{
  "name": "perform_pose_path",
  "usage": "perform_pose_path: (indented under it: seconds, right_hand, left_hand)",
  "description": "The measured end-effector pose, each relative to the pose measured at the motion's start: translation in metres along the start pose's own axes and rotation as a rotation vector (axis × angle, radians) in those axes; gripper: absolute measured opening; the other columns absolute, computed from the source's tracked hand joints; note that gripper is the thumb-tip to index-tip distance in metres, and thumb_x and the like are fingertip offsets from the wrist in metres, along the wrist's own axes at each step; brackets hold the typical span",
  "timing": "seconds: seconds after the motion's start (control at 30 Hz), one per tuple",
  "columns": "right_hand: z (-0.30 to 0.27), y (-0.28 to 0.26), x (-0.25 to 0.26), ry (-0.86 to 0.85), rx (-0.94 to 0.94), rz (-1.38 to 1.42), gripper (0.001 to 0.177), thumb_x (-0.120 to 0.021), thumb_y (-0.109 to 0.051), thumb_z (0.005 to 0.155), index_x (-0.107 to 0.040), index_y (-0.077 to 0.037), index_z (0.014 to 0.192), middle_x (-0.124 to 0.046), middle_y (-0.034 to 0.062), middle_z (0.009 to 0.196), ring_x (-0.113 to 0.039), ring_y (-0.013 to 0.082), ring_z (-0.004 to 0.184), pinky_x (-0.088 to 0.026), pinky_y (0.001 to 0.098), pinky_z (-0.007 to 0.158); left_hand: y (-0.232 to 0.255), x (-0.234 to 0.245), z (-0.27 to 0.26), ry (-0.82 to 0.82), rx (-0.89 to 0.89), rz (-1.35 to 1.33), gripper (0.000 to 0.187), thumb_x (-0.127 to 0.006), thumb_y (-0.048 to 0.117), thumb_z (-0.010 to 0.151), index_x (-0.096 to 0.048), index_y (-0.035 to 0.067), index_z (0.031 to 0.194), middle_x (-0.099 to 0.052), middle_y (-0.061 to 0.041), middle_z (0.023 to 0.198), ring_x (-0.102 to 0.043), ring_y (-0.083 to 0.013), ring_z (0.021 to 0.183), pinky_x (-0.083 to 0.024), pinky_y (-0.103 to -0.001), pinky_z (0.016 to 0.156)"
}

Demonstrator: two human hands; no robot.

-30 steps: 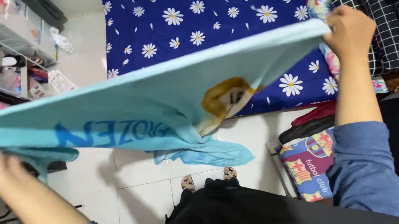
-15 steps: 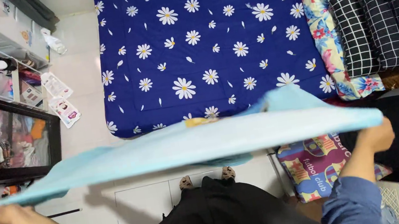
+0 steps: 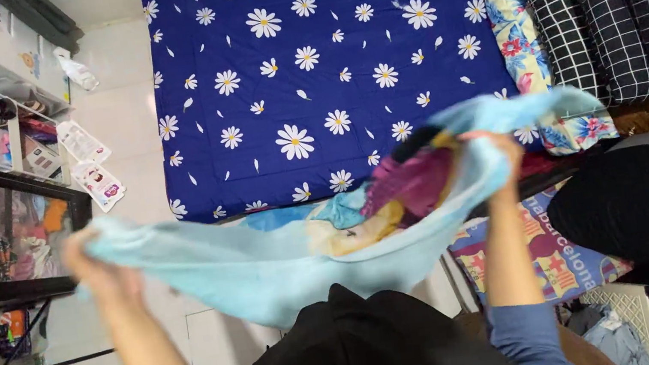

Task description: Folding a blanket on a bed and tidying items in a bedroom.

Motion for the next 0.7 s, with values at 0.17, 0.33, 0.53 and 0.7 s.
perform_pose_path:
  seconds: [0.17, 0.33, 0.53, 0.7]
  right_hand:
    - [-0.003, -0.095, -0.150, -0.491, 0.097, 0.005, 0.024, -0.071, -0.028, 0.078, -0.084, -0.011, 0.090, -0.080, 0.0060, 0.089, -0.073, 0.0188, 0.084, -0.056, 0.0349, 0.086]
    - [-0.050, -0.148, -0.222, -0.823, 0.150, 0.035, 0.024, -0.078, -0.023, 0.073, -0.084, -0.023, 0.096, -0.074, 0.0078, 0.121, -0.062, 0.0312, 0.121, -0.044, 0.0405, 0.108]
    - [-0.074, -0.172, -0.226, -0.921, 0.241, -0.199, 0.038, -0.076, -0.022, 0.069, -0.082, -0.031, 0.105, -0.070, 0.0065, 0.110, -0.064, 0.0301, 0.110, -0.045, 0.0397, 0.092]
    - [-0.055, -0.138, -0.202, -0.840, 0.082, -0.196, 0.047, -0.071, -0.014, 0.078, -0.074, -0.024, 0.125, -0.066, 0.0081, 0.112, -0.065, 0.0269, 0.106, -0.050, 0.0375, 0.093]
  left_hand:
    - [-0.114, -0.103, -0.038, -0.217, 0.140, 0.295, 0.030, -0.067, 0.030, 0.098, -0.061, 0.012, 0.122, -0.061, 0.002, 0.116, -0.057, -0.0096, 0.110, -0.047, -0.029, 0.097]
    - [-0.173, -0.192, -0.086, -0.421, 0.468, 0.475, 0.033, -0.074, 0.026, 0.091, -0.049, 0.013, 0.108, -0.053, -0.002, 0.102, -0.055, -0.0109, 0.094, -0.049, -0.027, 0.080]
    - [-0.201, -0.172, -0.095, -0.500, 0.372, 0.566, 0.030, -0.061, 0.000, 0.081, -0.041, 0.013, 0.098, -0.044, 0.001, 0.093, -0.047, -0.0081, 0.086, -0.045, -0.026, 0.072]
    - [-0.174, -0.177, -0.111, -0.584, 0.281, 0.516, 0.027, -0.056, -0.004, 0.084, -0.040, 0.012, 0.099, -0.037, 0.001, 0.096, -0.040, -0.0066, 0.089, -0.039, -0.022, 0.077]
Point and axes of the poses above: each hand's wrist, its own z-axis towards the middle knuckle, its own x-axis out of the back of the hand, y = z × x, the point moved 1 cm from there along z, towards the middle knuckle
